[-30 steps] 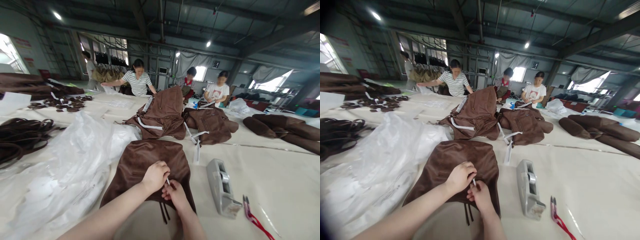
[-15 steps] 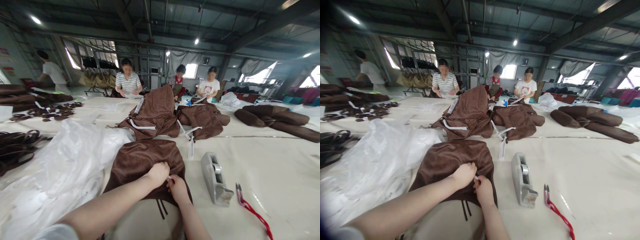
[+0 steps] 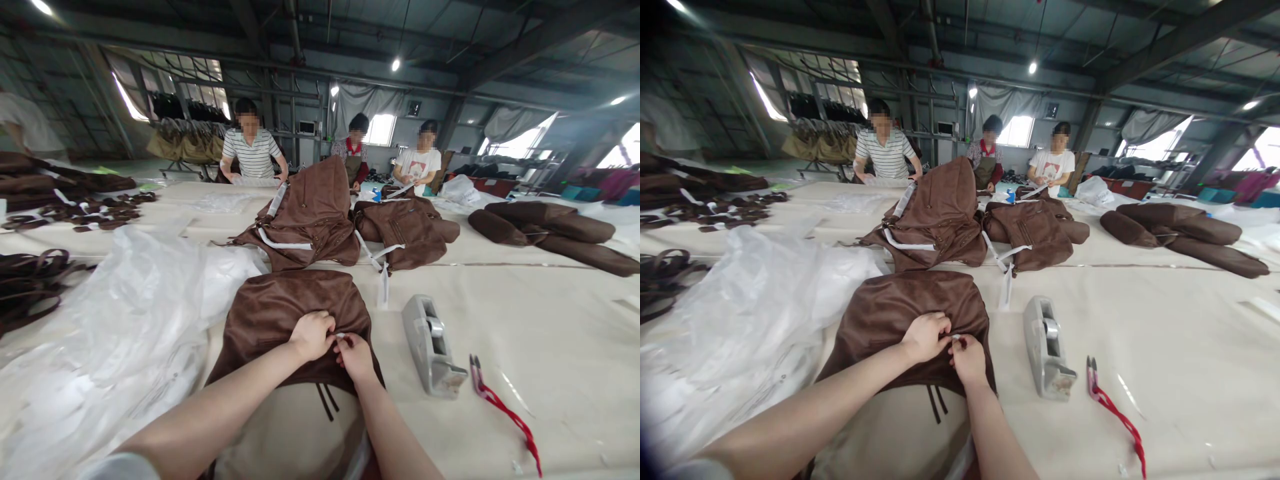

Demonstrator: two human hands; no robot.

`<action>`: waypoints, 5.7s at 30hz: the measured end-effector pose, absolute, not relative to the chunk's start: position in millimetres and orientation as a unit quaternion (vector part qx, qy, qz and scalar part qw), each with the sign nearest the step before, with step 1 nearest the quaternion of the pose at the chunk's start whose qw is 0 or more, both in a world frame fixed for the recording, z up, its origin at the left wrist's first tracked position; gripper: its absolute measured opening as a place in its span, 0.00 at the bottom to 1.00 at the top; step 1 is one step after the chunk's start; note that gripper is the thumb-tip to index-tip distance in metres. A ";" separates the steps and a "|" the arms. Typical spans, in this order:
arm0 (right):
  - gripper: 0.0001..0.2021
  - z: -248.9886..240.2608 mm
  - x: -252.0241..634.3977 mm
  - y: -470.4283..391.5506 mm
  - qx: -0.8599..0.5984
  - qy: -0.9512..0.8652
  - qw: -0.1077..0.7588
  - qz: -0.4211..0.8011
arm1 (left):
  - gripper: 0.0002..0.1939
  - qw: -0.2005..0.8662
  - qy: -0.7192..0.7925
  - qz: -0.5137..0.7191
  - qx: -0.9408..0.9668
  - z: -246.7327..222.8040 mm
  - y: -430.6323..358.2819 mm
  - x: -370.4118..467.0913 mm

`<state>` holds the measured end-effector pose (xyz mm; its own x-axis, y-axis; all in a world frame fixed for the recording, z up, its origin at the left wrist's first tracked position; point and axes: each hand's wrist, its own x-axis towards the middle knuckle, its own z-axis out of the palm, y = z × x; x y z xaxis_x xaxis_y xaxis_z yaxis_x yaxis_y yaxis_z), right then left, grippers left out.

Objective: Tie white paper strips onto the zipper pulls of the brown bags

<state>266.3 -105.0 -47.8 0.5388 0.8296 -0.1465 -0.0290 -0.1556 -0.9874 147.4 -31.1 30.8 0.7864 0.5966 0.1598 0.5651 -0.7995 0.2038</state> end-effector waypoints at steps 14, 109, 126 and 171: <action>0.04 -40.5 261.7 -113.8 -0.684 -0.299 0.576 0.333 | 0.08 -0.032 0.359 0.089 0.928 12.0 -43.6 168.4; 0.10 13.2 257.4 -86.8 -0.607 -0.782 -0.006 -0.139 | 0.66 0.107 0.337 0.170 0.920 -2.2 17.3 65.3; 0.05 27.8 283.0 -67.9 -0.492 -0.852 -0.122 -0.132 | 0.61 0.156 0.328 0.207 0.908 -13.8 25.8 59.5; 0.27 -63.0 197.1 -34.0 -0.559 -0.804 0.141 -0.145 | 0.14 0.593 0.431 0.457 0.504 33.2 2.3 -13.3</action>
<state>197.1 -34.0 -63.0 -0.3363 0.8579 0.3884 0.9395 0.3340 0.0758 -13.3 2.3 33.2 0.2108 0.9763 -0.0495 -0.1080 0.0736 0.9914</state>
